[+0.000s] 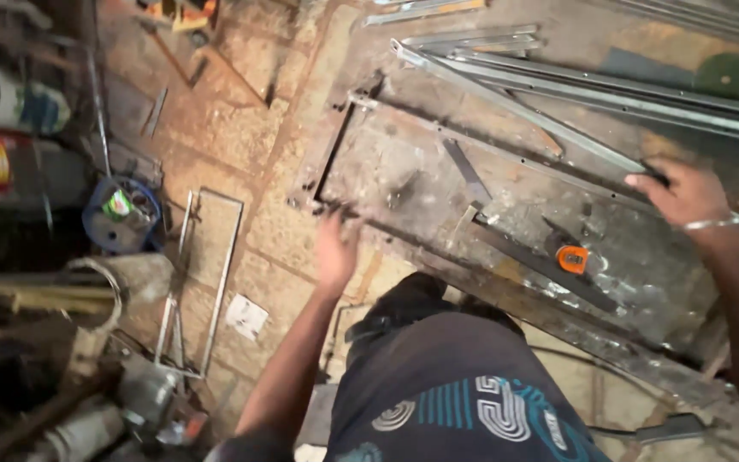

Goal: The person arranges metal bars and rectangular frames on a large metal work table, positioning and aligning the pieces by hand. They then use a welding torch to weld the frame joints, producing sparks, and continue repositioning the frame between welds.

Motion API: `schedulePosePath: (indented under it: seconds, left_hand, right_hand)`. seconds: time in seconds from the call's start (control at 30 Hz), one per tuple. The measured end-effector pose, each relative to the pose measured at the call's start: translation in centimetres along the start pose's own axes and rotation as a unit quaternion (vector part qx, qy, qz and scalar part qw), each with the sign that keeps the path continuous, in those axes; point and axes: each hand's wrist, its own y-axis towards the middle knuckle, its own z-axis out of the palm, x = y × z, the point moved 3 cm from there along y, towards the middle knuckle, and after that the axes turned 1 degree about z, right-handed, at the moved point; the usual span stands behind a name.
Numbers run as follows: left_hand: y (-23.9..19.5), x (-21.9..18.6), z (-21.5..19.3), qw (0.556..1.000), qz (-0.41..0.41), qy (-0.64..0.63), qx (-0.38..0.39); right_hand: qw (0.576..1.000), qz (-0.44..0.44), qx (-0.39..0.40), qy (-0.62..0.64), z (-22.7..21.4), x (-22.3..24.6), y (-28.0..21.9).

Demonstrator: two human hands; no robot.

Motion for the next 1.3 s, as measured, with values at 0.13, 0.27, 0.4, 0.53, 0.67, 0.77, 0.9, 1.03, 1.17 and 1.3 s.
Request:
schedulePosePath:
  seconds: [0.13, 0.27, 0.4, 0.53, 0.67, 0.77, 0.9, 1.03, 1.17, 1.3]
  left_hand:
    - [-1.1, -9.2, 5.3, 0.920, -0.115, -0.336, 0.168]
    - [-4.6, -15.4, 9.5, 0.800, -0.147, -0.540, 0.217]
    - [-9.3, -14.5, 13.1, 0.652, -0.312, -0.664, 0.190]
    - [-11.6, -8.8, 18.1, 0.697, -0.297, -0.642, 0.118]
    - [-10.4, -0.5, 19.2, 0.789, -0.340, -0.512, -0.021]
    - [-9.4, 5.0, 18.8, 0.829, -0.364, -0.415, -0.087]
    - [-9.8, 5.9, 17.8, 0.834, -0.405, -0.370, -0.066]
    - [-10.3, 5.2, 16.9, 0.852, -0.423, -0.308, -0.012]
    - [-9.5, 6.9, 15.0, 0.905, -0.395, -0.158, -0.010]
    - [-6.1, 14.8, 11.9, 0.921, -0.351, -0.058, -0.161]
  right_hand:
    - [0.999, -0.034, 0.026, 0.009, -0.6, 3.7, -4.4]
    - [0.992, -0.104, 0.074, -0.021, 0.8, 8.2, -9.9]
    - [0.988, 0.003, 0.144, -0.049, 4.2, 7.7, -15.4]
    - [0.979, 0.034, 0.192, 0.056, 11.2, -0.4, -21.2]
    - [0.996, -0.033, 0.059, -0.061, 14.0, -6.4, -27.7]
    - [0.996, 0.012, 0.017, -0.091, 15.0, -7.5, -29.9]
    - [0.997, 0.025, -0.026, -0.075, 15.4, -5.9, -31.8]
    - [0.997, 0.009, -0.038, -0.065, 14.9, -5.5, -32.0]
    - [0.994, -0.002, -0.056, -0.092, 14.7, -5.1, -31.7]
    - [0.989, 0.010, -0.064, -0.133, 15.0, -5.4, -31.5]
